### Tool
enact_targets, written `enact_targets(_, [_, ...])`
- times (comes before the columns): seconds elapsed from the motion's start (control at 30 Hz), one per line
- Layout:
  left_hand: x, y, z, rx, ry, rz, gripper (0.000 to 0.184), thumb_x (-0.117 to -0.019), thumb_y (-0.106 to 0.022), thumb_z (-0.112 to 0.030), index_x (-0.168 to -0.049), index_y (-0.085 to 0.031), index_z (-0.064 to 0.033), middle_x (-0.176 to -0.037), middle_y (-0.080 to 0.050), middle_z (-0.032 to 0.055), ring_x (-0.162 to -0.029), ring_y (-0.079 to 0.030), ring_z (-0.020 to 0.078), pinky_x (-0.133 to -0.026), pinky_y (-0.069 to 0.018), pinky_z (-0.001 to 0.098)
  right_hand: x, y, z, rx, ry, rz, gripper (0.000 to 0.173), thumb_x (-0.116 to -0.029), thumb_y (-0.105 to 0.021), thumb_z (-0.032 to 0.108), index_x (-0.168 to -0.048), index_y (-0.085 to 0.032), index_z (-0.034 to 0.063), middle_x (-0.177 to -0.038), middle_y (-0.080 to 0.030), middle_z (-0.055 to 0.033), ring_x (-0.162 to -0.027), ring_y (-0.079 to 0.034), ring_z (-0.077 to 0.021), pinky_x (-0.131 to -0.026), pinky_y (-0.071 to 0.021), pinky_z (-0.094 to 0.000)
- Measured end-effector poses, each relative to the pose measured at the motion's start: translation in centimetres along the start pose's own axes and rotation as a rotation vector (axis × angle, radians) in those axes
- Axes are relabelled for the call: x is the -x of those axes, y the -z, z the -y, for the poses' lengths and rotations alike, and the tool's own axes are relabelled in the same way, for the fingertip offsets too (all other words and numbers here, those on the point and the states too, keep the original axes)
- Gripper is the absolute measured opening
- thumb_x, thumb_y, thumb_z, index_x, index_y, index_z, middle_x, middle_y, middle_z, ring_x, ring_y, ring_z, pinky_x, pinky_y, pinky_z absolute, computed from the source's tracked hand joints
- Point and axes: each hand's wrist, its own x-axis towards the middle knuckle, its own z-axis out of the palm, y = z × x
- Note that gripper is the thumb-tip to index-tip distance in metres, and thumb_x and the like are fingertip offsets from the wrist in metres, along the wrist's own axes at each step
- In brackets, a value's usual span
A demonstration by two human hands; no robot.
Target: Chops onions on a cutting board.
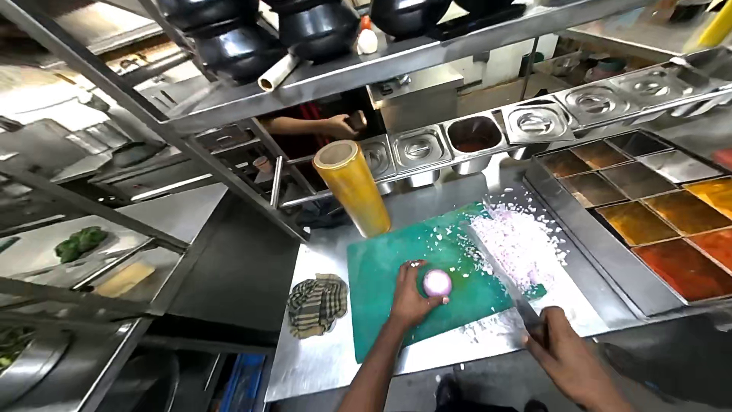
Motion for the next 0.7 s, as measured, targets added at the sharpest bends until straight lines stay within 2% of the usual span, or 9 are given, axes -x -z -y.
enact_targets(0.07, [0.5, 0.1, 0.5, 0.064, 0.012, -0.033, 0.08, -0.0687, -0.092, -0.047, -0.134, -0.06, -0.0126, -0.136, -0.055, 0.0117, -0.111, -0.063, 0.0215, -0.086, -0.0581, 0.0372, 1.3, -1.6, 0.4, -0.038, 0.02, 0.1, 0.056, -0.0941, -0.07, 0.029, -0.135, -0.041, 0.0056, -0.086, -0.068, -0.0135, -0.07, -0.071, -0.0325, -0.066, -0.0605, -0.0552])
enact_targets(0.1, [0.5, 0.1, 0.6, 0.064, -0.003, -0.015, 0.073, -0.0716, -0.09, -0.046, -0.13, -0.063, -0.0126, -0.132, -0.059, 0.0097, -0.106, -0.065, 0.0185, -0.084, -0.0587, 0.0346, 1.8, -2.4, 0.8, -0.009, 0.061, 0.13, 0.056, -0.097, -0.067, 0.03, -0.14, -0.04, 0.0053, -0.083, -0.068, -0.0137, -0.07, -0.071, -0.0338, -0.065, -0.0595, -0.0564])
enact_targets(0.17, [0.5, 0.3, 0.7, 0.024, -0.057, 0.045, 0.065, -0.0769, -0.088, -0.043, -0.131, -0.065, -0.0155, -0.135, -0.059, 0.0077, -0.105, -0.064, 0.0155, -0.083, -0.0577, 0.031, 2.5, -3.1, 2.0, 0.114, 0.103, 0.196, 0.055, -0.1027, -0.058, 0.039, -0.143, -0.044, 0.0043, -0.087, -0.069, -0.017, -0.076, -0.07, -0.0387, -0.069, -0.057, -0.0597])
enact_targets(0.2, [0.3, 0.5, 0.7, 0.004, -0.072, 0.071, 0.063, -0.0777, -0.087, -0.042, -0.131, -0.066, -0.0167, -0.136, -0.059, 0.0067, -0.104, -0.064, 0.0146, -0.082, -0.057, 0.0302, 2.8, -3.4, 2.7, 0.18, 0.1, 0.225, 0.052, -0.1047, -0.053, 0.044, -0.138, -0.049, 0.0041, -0.091, -0.069, -0.0191, -0.079, -0.071, -0.0406, -0.07, -0.0566, -0.0603])
enact_targets(0.27, [-0.2, 0.8, 0.5, -0.019, -0.062, 0.104, 0.063, -0.0755, -0.089, -0.043, -0.127, -0.067, -0.0159, -0.128, -0.062, 0.0061, -0.098, -0.065, 0.0147, -0.082, -0.0567, 0.032, 3.2, -3.9, 3.5, 0.29, 0.096, 0.239, 0.051, -0.1059, -0.048, 0.049, -0.132, -0.054, 0.0054, -0.097, -0.07, -0.0213, -0.082, -0.072, -0.0428, -0.069, -0.057, -0.0609])
enact_targets(0.4, [-0.7, 0.7, 0.4, -0.049, -0.041, 0.106, 0.066, -0.0709, -0.092, -0.046, -0.122, -0.065, -0.0144, -0.123, -0.063, 0.0037, -0.098, -0.064, 0.0142, -0.085, -0.0565, 0.0334, 3.7, -4.2, 4.3, 0.407, 0.089, 0.271, 0.05, -0.1069, -0.045, 0.049, -0.131, -0.054, 0.006, -0.1, -0.07, -0.0218, -0.083, -0.072, -0.0437, -0.069, -0.0572, -0.0598])
enact_targets(0.57, [-1.1, 0.9, 0.4, -0.014, -0.025, 0.128, 0.065, -0.0682, -0.094, -0.044, -0.119, -0.067, -0.0134, -0.12, -0.064, 0.0045, -0.097, -0.065, 0.0153, -0.082, -0.0581, 0.0347, 3.5, -4.5, 4.2, 0.435, 0.077, 0.277, 0.049, -0.1067, -0.046, 0.048, -0.129, -0.054, 0.0046, -0.1, -0.07, -0.0233, -0.082, -0.072, -0.0451, -0.068, -0.0573, -0.061])
enact_targets(0.7, [-0.9, 0.7, 0.3, -0.015, -0.012, 0.117, 0.065, -0.068, -0.094, -0.044, -0.119, -0.068, -0.0129, -0.121, -0.065, 0.0039, -0.097, -0.066, 0.0145, -0.082, -0.0586, 0.0343, 1.0, -4.8, 6.1, 0.449, 0.022, 0.368, 0.048, -0.1077, -0.043, 0.047, -0.134, -0.049, 0.0076, -0.104, -0.069, -0.0215, -0.092, -0.072, -0.0427, -0.076, -0.0576, -0.0583])
